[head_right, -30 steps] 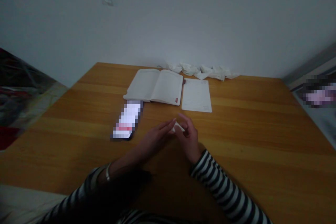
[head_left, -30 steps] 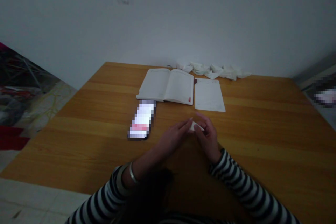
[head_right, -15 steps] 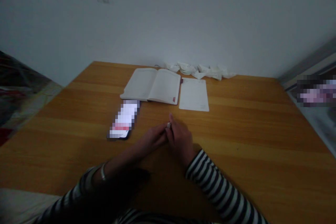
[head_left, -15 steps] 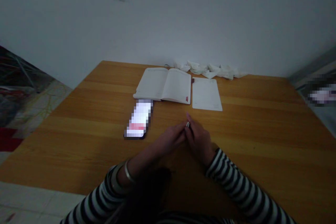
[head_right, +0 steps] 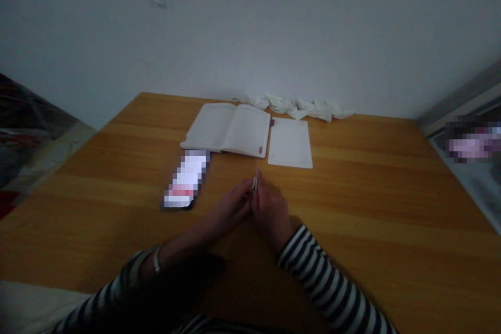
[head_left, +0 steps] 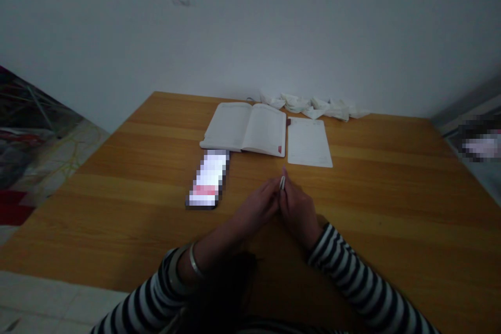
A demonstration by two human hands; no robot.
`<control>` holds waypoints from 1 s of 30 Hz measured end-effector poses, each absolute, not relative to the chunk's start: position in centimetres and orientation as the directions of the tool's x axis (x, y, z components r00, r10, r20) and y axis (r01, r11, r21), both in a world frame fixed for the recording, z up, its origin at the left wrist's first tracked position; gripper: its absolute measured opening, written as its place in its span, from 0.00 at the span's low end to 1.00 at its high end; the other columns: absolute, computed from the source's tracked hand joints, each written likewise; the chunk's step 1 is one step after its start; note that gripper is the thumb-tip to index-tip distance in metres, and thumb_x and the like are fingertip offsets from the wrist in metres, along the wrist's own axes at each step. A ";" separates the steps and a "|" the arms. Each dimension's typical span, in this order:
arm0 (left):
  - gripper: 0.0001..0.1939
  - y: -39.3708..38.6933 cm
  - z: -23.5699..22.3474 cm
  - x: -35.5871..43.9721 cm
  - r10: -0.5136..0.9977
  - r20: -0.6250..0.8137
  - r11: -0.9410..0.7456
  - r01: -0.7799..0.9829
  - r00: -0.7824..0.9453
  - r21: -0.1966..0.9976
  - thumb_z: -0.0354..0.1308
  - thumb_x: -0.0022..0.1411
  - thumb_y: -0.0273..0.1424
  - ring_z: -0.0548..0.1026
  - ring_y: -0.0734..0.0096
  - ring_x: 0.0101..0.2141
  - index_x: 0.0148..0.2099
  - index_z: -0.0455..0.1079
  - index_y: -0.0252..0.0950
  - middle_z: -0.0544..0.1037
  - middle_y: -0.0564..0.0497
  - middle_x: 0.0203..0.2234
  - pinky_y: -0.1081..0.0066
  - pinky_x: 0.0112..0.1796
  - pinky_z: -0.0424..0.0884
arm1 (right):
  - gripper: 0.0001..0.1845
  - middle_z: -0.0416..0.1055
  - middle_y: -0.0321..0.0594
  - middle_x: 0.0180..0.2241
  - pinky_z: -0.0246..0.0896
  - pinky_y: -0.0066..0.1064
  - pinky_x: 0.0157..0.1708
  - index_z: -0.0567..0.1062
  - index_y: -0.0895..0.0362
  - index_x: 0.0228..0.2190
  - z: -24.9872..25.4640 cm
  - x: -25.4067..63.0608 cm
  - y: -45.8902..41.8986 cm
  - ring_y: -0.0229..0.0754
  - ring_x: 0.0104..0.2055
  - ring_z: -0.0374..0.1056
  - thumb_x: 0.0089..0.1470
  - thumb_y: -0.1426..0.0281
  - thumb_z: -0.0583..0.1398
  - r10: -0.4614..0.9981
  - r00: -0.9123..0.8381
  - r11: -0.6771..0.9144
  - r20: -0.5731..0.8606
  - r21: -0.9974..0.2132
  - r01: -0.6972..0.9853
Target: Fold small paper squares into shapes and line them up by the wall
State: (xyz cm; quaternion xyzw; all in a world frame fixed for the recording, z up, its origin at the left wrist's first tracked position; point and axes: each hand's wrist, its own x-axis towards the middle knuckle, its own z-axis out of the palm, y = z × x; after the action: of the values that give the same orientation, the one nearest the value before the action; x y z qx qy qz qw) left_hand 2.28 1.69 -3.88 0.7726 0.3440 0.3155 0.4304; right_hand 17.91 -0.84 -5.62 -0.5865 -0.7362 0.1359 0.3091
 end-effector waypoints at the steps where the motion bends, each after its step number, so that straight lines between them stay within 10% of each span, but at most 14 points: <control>1: 0.26 1.7 -3.9 2.3 0.809 0.199 -0.400 0.270 0.554 0.876 0.52 0.68 0.24 0.72 0.60 0.56 0.66 0.58 0.38 0.71 0.42 0.59 0.59 0.58 0.68 | 0.33 0.76 0.56 0.50 0.72 0.51 0.47 0.50 0.58 0.70 -5.6 17.9 -0.8 0.57 0.48 0.75 0.66 0.69 0.47 0.952 -0.113 0.267 0.284 -0.588 0.763; 10: 0.23 2.2 -5.1 2.3 0.806 0.259 -0.433 0.233 0.532 0.871 0.47 0.73 0.29 0.68 0.60 0.60 0.68 0.58 0.39 0.68 0.40 0.60 0.56 0.62 0.63 | 0.37 0.70 0.53 0.59 0.66 0.50 0.56 0.52 0.55 0.69 -6.1 18.7 -0.1 0.53 0.57 0.70 0.61 0.73 0.53 0.957 -0.153 0.291 0.248 -0.799 0.526; 30: 0.23 2.2 -4.7 2.5 0.854 0.220 -0.370 0.253 0.472 0.894 0.50 0.72 0.29 0.69 0.61 0.57 0.66 0.59 0.39 0.69 0.41 0.58 0.57 0.61 0.64 | 0.31 0.74 0.50 0.54 0.69 0.48 0.52 0.59 0.54 0.66 -6.2 18.6 -0.2 0.53 0.52 0.73 0.62 0.70 0.54 0.972 -0.093 0.232 0.216 -0.823 0.519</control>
State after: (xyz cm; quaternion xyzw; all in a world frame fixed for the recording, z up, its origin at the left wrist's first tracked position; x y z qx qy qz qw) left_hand 2.51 2.23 -4.69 0.7472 0.3703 0.3561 0.4216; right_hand 18.60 -0.18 -6.22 -0.5479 -0.6802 0.2894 0.3917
